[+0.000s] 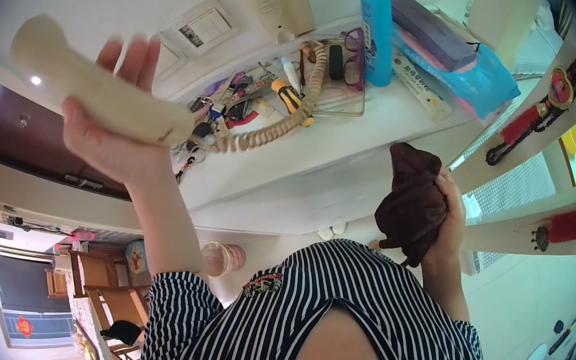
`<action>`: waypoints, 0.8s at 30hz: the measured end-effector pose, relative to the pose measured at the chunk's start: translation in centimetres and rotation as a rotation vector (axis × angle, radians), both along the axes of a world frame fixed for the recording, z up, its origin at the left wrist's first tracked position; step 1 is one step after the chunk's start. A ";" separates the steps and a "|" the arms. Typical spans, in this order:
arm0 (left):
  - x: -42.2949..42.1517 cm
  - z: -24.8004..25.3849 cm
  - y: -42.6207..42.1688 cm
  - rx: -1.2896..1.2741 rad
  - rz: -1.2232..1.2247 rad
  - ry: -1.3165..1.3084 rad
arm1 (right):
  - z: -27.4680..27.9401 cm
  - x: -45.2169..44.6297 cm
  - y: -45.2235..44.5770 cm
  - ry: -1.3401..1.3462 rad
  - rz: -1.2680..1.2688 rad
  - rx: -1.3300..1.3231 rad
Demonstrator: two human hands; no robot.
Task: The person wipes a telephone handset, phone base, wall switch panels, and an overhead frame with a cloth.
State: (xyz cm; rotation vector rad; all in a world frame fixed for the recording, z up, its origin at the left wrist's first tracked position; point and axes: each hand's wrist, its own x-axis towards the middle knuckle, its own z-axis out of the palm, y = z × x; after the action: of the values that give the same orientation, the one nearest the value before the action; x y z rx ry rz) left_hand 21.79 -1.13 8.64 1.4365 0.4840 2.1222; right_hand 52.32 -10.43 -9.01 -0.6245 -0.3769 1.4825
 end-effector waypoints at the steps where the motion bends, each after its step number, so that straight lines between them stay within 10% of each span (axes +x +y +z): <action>1: -1.0 -0.3 -0.6 0.001 0.005 -0.004 | 0.5 -0.3 0.1 -0.004 0.005 0.001; 3: -2.8 -0.7 -1.7 0.081 -0.633 -0.009 | 1.5 -0.9 0.3 0.077 0.062 0.016; 9: 1.9 -3.9 -2.4 -0.332 -0.563 -0.093 | 7.4 -4.2 0.1 -0.053 0.060 0.395; 16: 4.8 -6.0 -2.8 -0.411 -0.778 -0.283 | 6.6 -12.2 3.3 -1.277 -0.440 1.332; 24: 4.1 -7.9 -4.8 -0.365 -0.847 -0.077 | 9.7 -14.5 4.4 -1.196 -0.637 1.292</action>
State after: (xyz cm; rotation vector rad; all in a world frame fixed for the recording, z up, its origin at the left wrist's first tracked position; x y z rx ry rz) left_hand 25.90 -5.90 0.74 1.0713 0.1612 1.3207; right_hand 37.79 -6.02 0.66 -0.3941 -1.6777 -0.0695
